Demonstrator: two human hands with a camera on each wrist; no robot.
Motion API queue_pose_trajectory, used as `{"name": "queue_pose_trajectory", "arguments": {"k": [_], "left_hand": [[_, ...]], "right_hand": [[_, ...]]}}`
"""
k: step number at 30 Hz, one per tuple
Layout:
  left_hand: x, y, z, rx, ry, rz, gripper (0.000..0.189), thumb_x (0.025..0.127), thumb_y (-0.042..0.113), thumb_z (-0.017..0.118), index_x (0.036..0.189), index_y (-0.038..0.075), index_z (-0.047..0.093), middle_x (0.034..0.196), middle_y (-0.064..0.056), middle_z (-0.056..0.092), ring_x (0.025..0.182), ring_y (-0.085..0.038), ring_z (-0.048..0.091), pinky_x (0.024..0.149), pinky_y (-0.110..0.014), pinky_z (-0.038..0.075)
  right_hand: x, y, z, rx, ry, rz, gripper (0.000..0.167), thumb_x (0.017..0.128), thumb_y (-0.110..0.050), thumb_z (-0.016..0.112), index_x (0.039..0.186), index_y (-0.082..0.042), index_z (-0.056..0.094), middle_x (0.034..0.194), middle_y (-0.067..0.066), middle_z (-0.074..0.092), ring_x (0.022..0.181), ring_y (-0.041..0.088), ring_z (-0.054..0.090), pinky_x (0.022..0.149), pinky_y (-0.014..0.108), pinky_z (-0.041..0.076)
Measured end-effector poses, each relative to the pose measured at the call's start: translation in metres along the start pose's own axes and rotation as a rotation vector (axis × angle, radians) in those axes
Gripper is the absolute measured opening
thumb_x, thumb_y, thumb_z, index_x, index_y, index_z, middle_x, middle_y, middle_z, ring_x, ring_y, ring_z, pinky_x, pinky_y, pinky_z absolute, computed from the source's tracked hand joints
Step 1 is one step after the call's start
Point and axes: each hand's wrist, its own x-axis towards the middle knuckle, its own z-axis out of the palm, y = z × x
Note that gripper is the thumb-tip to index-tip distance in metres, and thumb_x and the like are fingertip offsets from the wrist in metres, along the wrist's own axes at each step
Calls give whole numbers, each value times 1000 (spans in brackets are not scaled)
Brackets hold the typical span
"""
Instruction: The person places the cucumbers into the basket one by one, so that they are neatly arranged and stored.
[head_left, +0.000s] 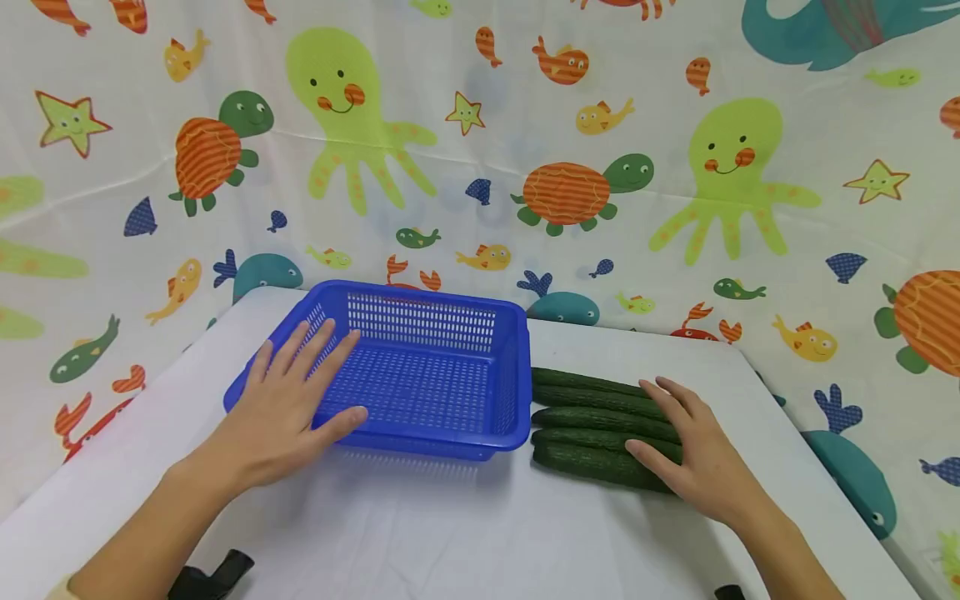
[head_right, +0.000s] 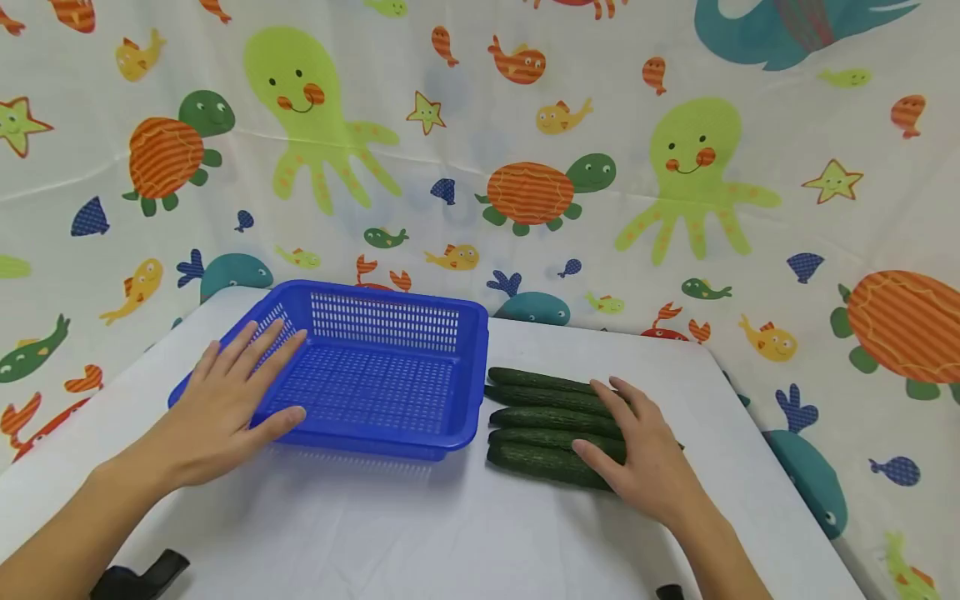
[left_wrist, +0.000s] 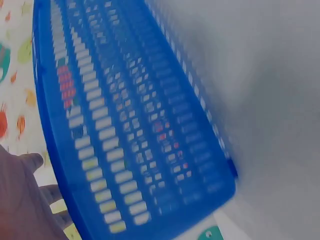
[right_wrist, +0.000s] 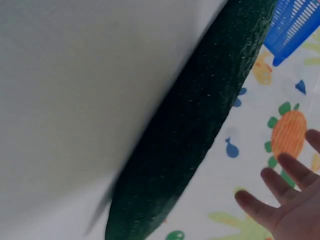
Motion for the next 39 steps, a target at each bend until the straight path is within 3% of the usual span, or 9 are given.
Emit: {"name": "queue_pose_trajectory", "arguments": {"k": [4, 10, 17, 22, 24, 26, 29, 32, 39], "left_hand": [[-2, -19, -4, -83, 28, -62, 84, 102, 57, 48, 168, 21, 9, 172, -23, 10, 158, -50, 0, 118, -77, -4], [-1, -50, -5, -271, 47, -161, 76, 107, 46, 40, 168, 15, 7, 169, -30, 7, 155, -57, 2, 111, -85, 8], [-4, -77, -7, -648, -59, -346, 74, 108, 50, 26, 167, 23, -10, 171, -26, -8, 152, -61, 2, 105, -87, 17], [-6, -87, 2, -854, -82, -419, 79, 109, 47, 36, 166, 16, -9, 170, -30, 0, 148, -63, 18, 109, -79, 27], [-7, -90, 7, -902, -81, -420, 80, 110, 44, 40, 167, 14, -7, 169, -32, 4, 148, -60, 25, 112, -62, 42], [-7, -96, 11, -951, -92, -412, 79, 109, 42, 42, 167, 16, -5, 168, -32, 6, 145, -55, 32, 107, -41, 52], [-11, -107, 18, -1043, -115, -381, 78, 108, 38, 45, 168, 23, -4, 168, -30, 4, 138, -37, 42, 88, -17, 54], [-16, -118, 24, -1147, -139, -339, 79, 106, 30, 47, 167, 32, -3, 169, -28, -5, 132, -18, 41, 89, -19, 55], [-24, -133, 35, -1347, -174, -229, 80, 104, 18, 45, 166, 42, 0, 168, -23, -11, 128, -3, 50, 95, -29, 57]], "right_hand": [[-2, 6, 2, 38, -12, 25, 60, 96, -34, 75, 149, -14, 53, 143, 15, 55, 128, 42, 55, 96, 68, 47], [-3, 13, 5, 52, -66, 78, 40, 96, -34, 75, 129, -13, 68, 121, 2, 70, 110, 28, 68, 88, 49, 55], [-2, 16, 8, 106, -161, 111, 20, 92, -32, 79, 107, -19, 75, 98, -11, 71, 88, 1, 64, 73, 28, 53], [-1, 18, 8, 81, -204, 105, 21, 90, -32, 81, 105, -19, 75, 101, -9, 71, 90, 6, 66, 74, 29, 54], [0, 18, 8, 70, -225, 105, 22, 90, -33, 81, 106, -19, 74, 101, -9, 70, 89, 7, 65, 74, 29, 54], [1, 19, 9, 75, -248, 103, 23, 90, -34, 81, 106, -19, 74, 98, -10, 69, 86, 4, 62, 72, 28, 53], [1, 21, 10, 91, -273, 94, 24, 89, -35, 81, 106, -19, 74, 94, -10, 65, 80, -1, 55, 68, 26, 50], [-1, 21, 11, 71, -282, 55, 25, 87, -36, 83, 105, -19, 75, 93, -11, 61, 79, -2, 51, 68, 25, 47], [2, 22, 10, -4, -320, -25, 32, 80, -32, 88, 106, -19, 75, 97, -13, 60, 83, 0, 51, 69, 26, 47]]}}
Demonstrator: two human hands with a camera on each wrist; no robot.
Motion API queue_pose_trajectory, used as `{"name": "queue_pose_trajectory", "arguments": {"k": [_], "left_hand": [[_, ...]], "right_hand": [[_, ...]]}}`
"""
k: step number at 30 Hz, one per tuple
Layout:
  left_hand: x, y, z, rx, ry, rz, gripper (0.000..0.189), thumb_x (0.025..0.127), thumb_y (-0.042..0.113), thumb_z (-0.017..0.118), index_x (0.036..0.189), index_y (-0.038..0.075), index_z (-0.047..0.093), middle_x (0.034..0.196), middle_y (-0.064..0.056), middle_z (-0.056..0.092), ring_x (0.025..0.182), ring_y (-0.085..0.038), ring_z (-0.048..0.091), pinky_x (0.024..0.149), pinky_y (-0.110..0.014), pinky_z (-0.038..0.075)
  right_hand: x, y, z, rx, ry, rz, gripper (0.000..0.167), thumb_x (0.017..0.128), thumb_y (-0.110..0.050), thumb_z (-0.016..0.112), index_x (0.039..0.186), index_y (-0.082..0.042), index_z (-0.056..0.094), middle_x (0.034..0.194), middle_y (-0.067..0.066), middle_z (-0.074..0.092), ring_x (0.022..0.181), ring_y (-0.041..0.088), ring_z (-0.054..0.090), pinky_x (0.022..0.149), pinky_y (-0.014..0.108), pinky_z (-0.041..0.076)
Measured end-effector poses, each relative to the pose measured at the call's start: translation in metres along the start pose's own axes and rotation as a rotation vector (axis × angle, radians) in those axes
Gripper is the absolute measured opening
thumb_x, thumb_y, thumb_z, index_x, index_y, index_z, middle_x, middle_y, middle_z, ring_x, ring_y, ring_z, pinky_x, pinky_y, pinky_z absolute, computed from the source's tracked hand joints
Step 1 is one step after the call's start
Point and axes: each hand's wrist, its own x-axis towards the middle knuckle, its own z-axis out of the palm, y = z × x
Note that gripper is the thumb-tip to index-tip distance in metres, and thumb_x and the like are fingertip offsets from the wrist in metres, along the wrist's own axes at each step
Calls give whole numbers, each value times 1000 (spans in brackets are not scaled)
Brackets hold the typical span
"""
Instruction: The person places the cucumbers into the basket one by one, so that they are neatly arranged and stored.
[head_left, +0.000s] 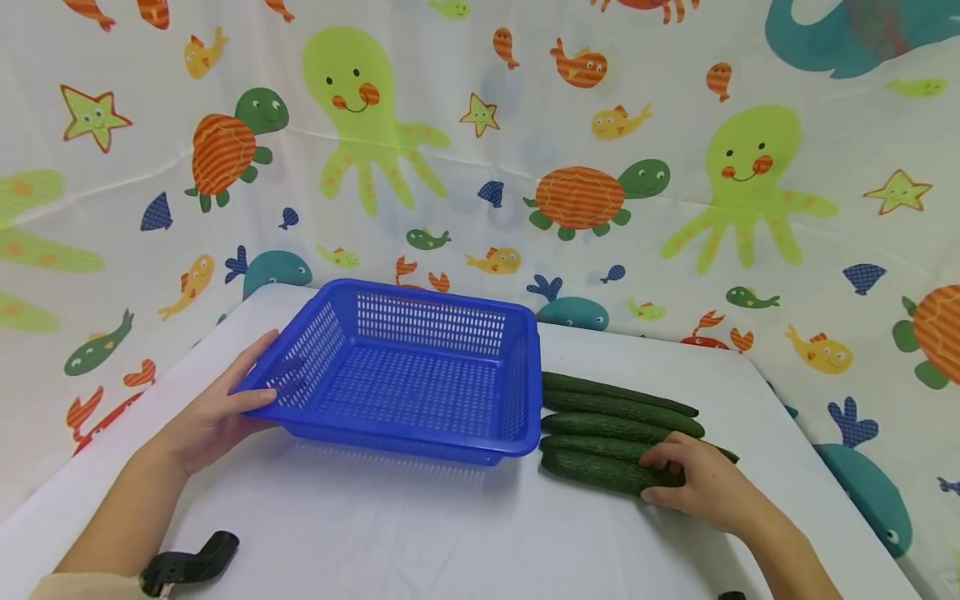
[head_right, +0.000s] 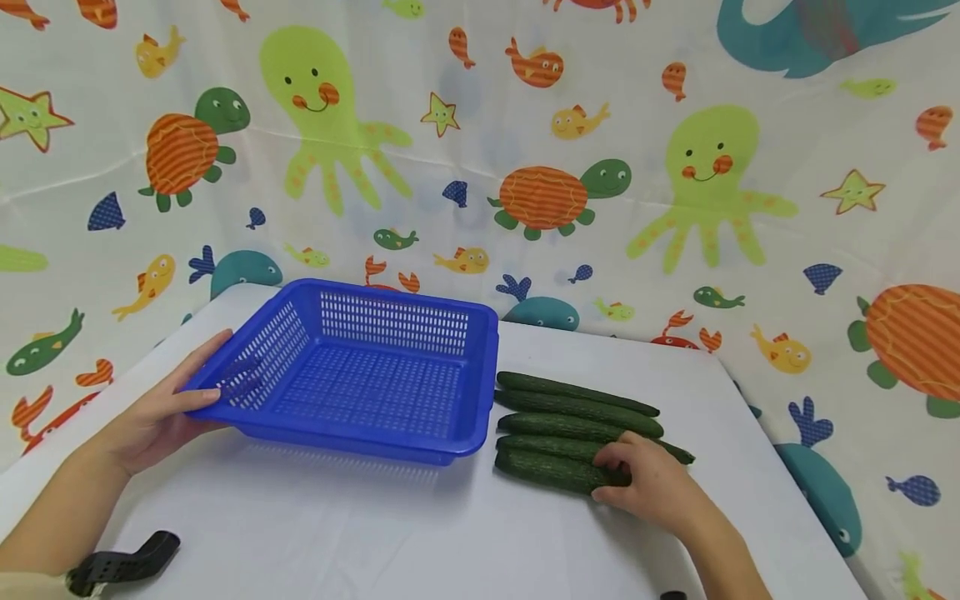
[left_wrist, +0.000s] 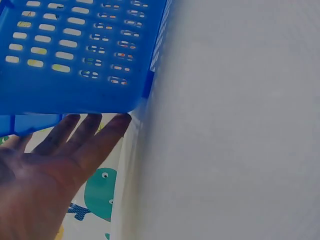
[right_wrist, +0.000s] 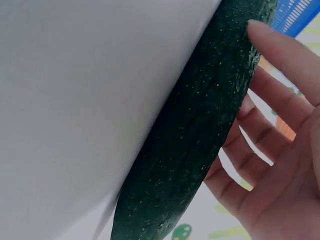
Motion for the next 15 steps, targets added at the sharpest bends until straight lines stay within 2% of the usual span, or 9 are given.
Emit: {"name": "queue_pose_trajectory", "arguments": {"k": [5, 9, 15], "left_hand": [[1, -1, -2, -34, -36, 5, 82, 104, 16, 47, 165, 44, -1, 168, -21, -13, 131, -2, 49, 98, -31, 56], [1, -2, -3, -45, -38, -3, 82, 104, 15, 47, 165, 46, 1, 169, -20, -14, 131, -2, 48, 98, -32, 56], [0, -4, -3, -52, -24, -12, 80, 105, 15, 47, 164, 47, 2, 168, -18, -9, 130, -2, 52, 98, -33, 56]], "right_hand": [[1, -3, -3, -52, -56, 27, 35, 76, -30, 91, 104, -23, 70, 94, -13, 57, 84, 2, 51, 70, 29, 48], [1, -10, -4, -119, -101, 72, 42, 73, -24, 93, 106, -26, 68, 95, -13, 58, 88, 7, 57, 75, 33, 52], [1, -16, 0, -188, -104, 86, 46, 71, -21, 94, 111, -25, 70, 100, -13, 60, 92, 10, 62, 77, 35, 54]]}}
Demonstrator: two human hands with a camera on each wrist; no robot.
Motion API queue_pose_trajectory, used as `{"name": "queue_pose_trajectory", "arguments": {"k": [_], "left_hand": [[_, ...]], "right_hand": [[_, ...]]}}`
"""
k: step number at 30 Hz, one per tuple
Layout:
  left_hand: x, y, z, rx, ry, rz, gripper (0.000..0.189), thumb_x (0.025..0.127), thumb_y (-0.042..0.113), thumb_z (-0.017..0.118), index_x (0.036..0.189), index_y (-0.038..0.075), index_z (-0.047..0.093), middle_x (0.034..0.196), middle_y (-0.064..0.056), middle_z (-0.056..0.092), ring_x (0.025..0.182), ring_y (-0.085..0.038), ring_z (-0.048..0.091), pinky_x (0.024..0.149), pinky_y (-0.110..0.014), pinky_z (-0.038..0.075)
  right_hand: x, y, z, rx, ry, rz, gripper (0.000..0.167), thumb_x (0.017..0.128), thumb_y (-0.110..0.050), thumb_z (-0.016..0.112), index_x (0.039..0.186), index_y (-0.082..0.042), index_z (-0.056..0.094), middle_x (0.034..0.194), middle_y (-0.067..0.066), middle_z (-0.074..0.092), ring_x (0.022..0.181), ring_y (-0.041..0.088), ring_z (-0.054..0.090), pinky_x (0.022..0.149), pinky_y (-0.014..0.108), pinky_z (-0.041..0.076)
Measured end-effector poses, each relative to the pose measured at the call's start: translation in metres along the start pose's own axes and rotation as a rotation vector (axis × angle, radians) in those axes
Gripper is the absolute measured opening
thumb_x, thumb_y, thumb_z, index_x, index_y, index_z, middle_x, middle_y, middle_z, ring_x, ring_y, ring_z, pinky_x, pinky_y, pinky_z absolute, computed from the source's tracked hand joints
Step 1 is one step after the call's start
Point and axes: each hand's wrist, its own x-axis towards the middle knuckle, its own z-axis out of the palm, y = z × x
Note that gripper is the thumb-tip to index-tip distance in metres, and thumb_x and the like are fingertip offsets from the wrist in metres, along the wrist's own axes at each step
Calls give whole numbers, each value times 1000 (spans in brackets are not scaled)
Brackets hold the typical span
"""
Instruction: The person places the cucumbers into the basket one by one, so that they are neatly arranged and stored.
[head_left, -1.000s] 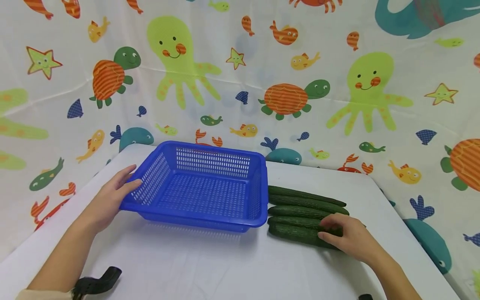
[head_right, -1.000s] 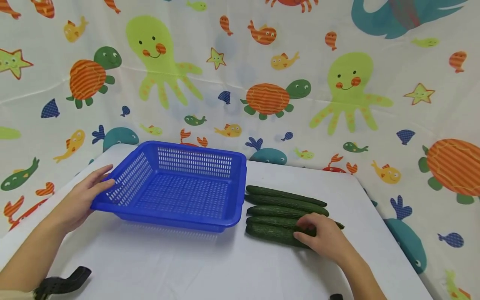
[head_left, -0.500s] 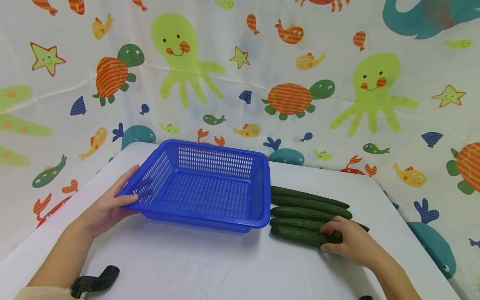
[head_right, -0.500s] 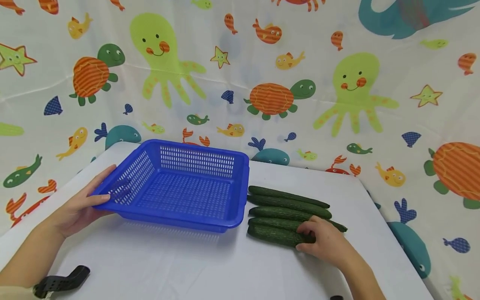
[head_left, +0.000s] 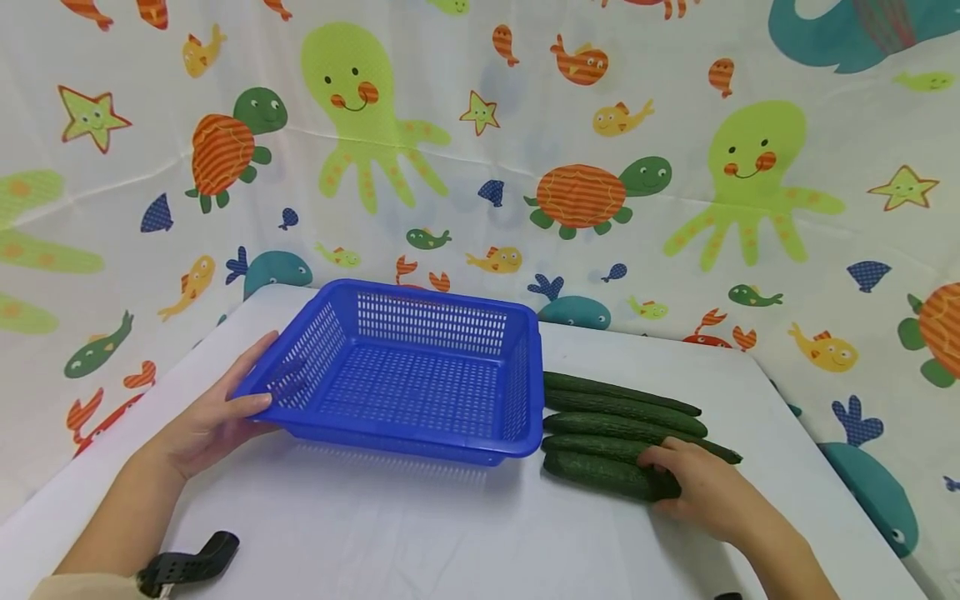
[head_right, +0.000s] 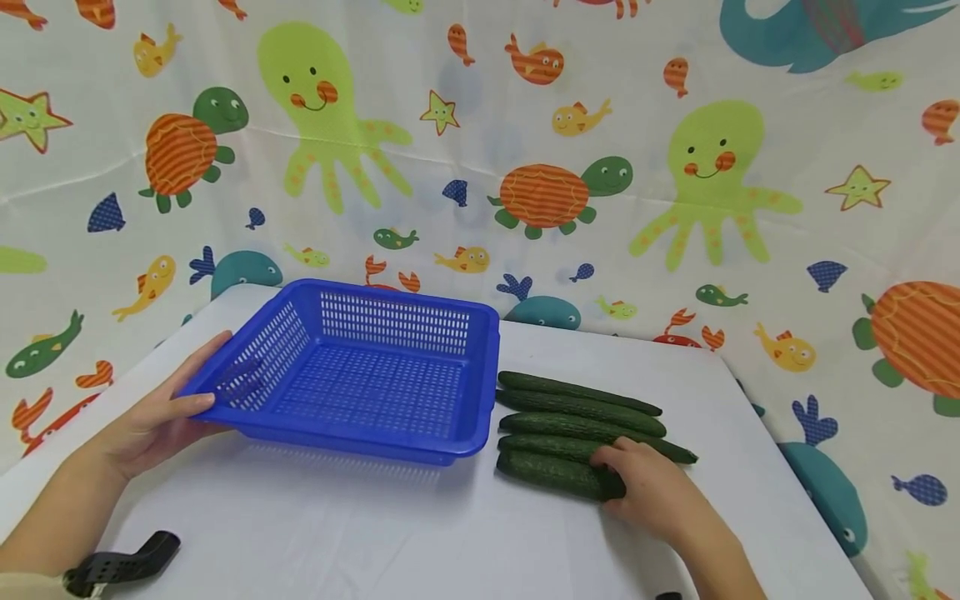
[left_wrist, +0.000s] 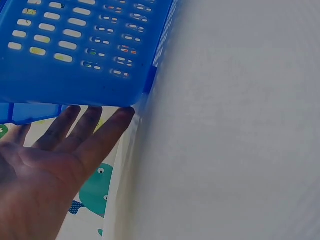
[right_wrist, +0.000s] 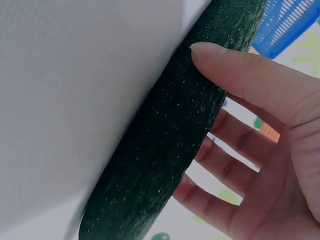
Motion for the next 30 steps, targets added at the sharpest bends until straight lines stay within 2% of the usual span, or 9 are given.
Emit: {"name": "queue_pose_trajectory", "arguments": {"k": [4, 10, 12, 15, 17, 19, 25, 30], "left_hand": [[0, -1, 2, 3, 4, -5, 79, 106, 17, 46, 164, 48, 3, 167, -17, -6, 130, -2, 52, 98, -33, 56], [1, 0, 3, 9, 2, -7, 79, 106, 18, 47, 164, 47, 1, 168, -18, -8, 131, -3, 50, 98, -33, 55], [0, 1, 2, 14, 4, -6, 79, 106, 18, 47, 164, 47, 1, 169, -18, -9, 131, -3, 49, 97, -33, 55], [-1, 2, 0, 19, 11, -6, 79, 106, 18, 46, 164, 48, 1, 170, -18, -11, 131, -2, 49, 97, -33, 56], [-2, 2, -2, 22, 16, -12, 79, 106, 17, 47, 164, 49, 2, 170, -18, -12, 131, -2, 48, 96, -33, 56], [-1, 1, -2, 29, 19, -18, 80, 106, 17, 47, 163, 50, 3, 170, -18, -12, 131, -4, 47, 96, -33, 56], [1, 0, 0, 43, 32, -29, 80, 105, 18, 49, 163, 50, 3, 170, -19, -12, 130, -6, 45, 96, -33, 56], [1, -1, 0, 34, 29, -30, 80, 106, 18, 48, 163, 50, 3, 170, -20, -12, 130, -5, 46, 97, -34, 57]], "right_hand": [[0, 3, 0, 32, -16, 2, 44, 73, -21, 93, 111, -24, 72, 97, -13, 58, 90, 8, 61, 74, 32, 53], [-4, 16, -5, 86, -19, -81, 41, 77, -20, 90, 115, -19, 74, 96, -13, 58, 86, 4, 56, 72, 30, 51], [-5, 18, -7, 76, -13, -100, 41, 78, -22, 89, 116, -18, 74, 100, -13, 63, 90, 7, 61, 76, 32, 53], [-3, 18, -9, 69, -29, -102, 43, 81, -25, 87, 120, -17, 74, 110, -7, 71, 101, 20, 68, 84, 39, 56], [-2, 18, -9, 81, -44, -95, 43, 82, -26, 86, 123, -16, 74, 117, -4, 73, 109, 28, 69, 88, 44, 57], [-3, 19, -8, 99, -50, -89, 44, 83, -26, 85, 124, -16, 73, 119, -3, 73, 112, 30, 68, 89, 45, 56], [-11, 26, -3, 175, 16, -87, 43, 85, -31, 84, 125, -22, 72, 117, -12, 69, 109, 16, 66, 87, 35, 56], [-13, 30, -8, 237, 41, -80, 43, 87, -33, 82, 128, -23, 72, 115, -11, 67, 104, 5, 60, 84, 31, 54]]}}
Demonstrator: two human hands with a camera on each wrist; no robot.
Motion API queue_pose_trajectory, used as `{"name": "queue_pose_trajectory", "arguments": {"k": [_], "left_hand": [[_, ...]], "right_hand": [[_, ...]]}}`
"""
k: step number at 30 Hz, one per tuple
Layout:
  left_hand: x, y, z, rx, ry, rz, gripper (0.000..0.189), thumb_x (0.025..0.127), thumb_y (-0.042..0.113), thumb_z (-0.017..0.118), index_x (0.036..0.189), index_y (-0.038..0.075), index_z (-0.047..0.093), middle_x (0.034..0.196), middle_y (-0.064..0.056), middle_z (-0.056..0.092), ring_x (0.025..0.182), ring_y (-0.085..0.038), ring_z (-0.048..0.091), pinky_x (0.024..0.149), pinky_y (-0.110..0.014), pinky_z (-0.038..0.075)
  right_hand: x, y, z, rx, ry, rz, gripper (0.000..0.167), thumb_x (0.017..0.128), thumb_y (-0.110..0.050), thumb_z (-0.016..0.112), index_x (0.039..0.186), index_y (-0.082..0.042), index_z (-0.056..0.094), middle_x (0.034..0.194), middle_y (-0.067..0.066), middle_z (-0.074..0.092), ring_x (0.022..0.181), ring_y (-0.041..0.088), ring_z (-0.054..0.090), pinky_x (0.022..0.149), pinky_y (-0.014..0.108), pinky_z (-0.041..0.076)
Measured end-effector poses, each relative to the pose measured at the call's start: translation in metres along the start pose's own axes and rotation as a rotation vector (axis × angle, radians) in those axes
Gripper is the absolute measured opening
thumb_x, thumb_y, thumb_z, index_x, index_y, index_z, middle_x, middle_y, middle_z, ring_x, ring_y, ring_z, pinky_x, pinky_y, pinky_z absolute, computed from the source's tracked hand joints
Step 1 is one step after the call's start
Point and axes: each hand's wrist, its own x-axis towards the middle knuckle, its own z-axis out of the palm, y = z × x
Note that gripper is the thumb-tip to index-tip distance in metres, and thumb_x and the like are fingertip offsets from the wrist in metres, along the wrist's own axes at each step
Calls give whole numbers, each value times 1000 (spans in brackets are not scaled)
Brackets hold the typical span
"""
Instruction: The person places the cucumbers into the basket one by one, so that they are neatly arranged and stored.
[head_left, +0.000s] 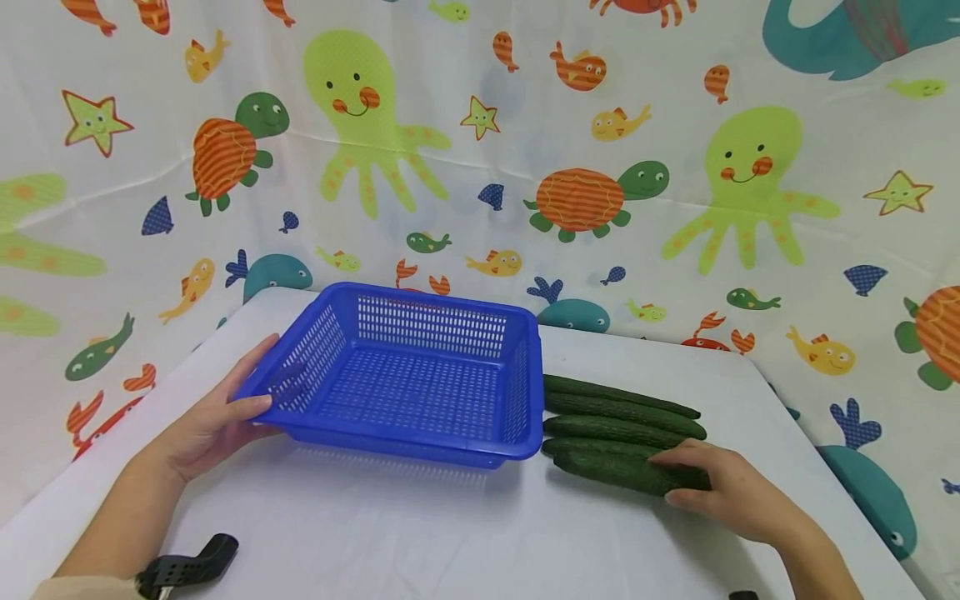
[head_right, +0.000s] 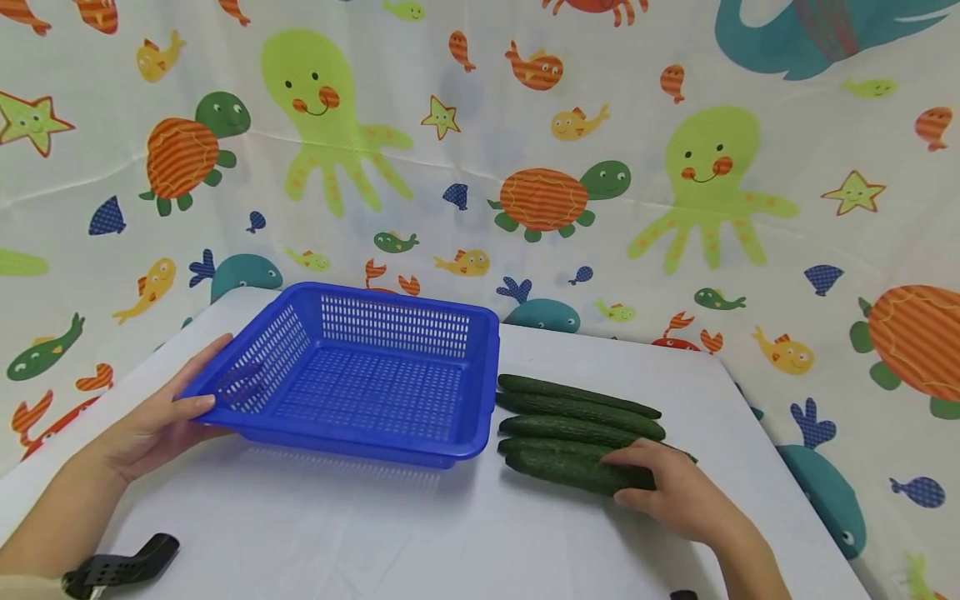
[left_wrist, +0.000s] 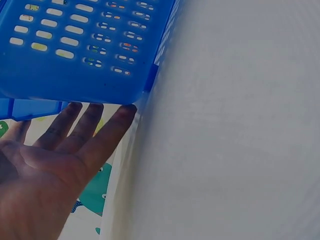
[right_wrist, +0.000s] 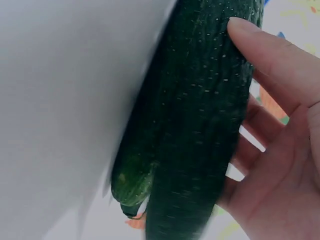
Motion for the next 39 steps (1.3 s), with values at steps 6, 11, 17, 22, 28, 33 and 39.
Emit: {"name": "queue_pose_trajectory", "arguments": {"k": [6, 11, 17, 22, 28, 33, 39], "left_hand": [[-1, 0, 0, 0, 7, -4, 80, 106, 19, 48, 164, 49, 1, 170, -20, -11, 130, -6, 45, 97, -34, 57], [-1, 1, 1, 5, 6, -4, 80, 106, 19, 48, 163, 50, 2, 170, -20, -12, 130, -5, 46, 97, -35, 57], [-2, 1, 1, 18, -2, 5, 79, 106, 20, 48, 164, 49, 1, 170, -20, -11, 131, -8, 44, 98, -36, 57], [-2, 1, 3, 12, -5, 9, 79, 106, 20, 48, 164, 48, 1, 170, -20, -11, 132, -9, 43, 99, -39, 57], [-2, 1, 3, 1, -6, 9, 79, 106, 20, 47, 164, 47, 1, 170, -20, -11, 132, -10, 43, 100, -42, 56], [-3, 0, 2, 7, 3, 8, 79, 107, 20, 47, 164, 48, 1, 170, -20, -11, 133, -11, 43, 101, -44, 56], [-3, 0, 2, 19, 8, 8, 78, 106, 20, 47, 164, 50, 3, 171, -19, -10, 136, -15, 37, 102, -46, 55]], "right_hand": [[0, 1, -6, 31, 36, 79, 43, 88, -36, 82, 129, -25, 71, 121, -7, 66, 110, 7, 58, 87, 31, 54], [1, 3, -8, 49, 79, 108, 43, 89, -33, 81, 130, -24, 71, 127, 1, 67, 120, 19, 58, 91, 37, 54], [2, 4, -14, 67, 125, 127, 44, 91, -29, 80, 133, -18, 71, 123, 3, 66, 110, 15, 57, 82, 29, 54], [5, 1, -18, 66, 182, 135, 43, 93, -31, 78, 132, -17, 71, 127, 7, 68, 107, 4, 55, 79, 23, 54], [12, -5, -20, 62, 257, 138, 42, 94, -29, 78, 132, -15, 71, 127, 8, 70, 108, 1, 58, 81, 21, 55], [18, -9, -15, 79, 260, 157, 44, 93, -31, 78, 133, -13, 71, 130, 13, 69, 119, 33, 61, 83, 24, 54], [25, -15, -13, 80, 269, 167, 44, 94, -30, 78, 134, -14, 70, 130, 11, 69, 121, 33, 61, 87, 26, 53]]}}
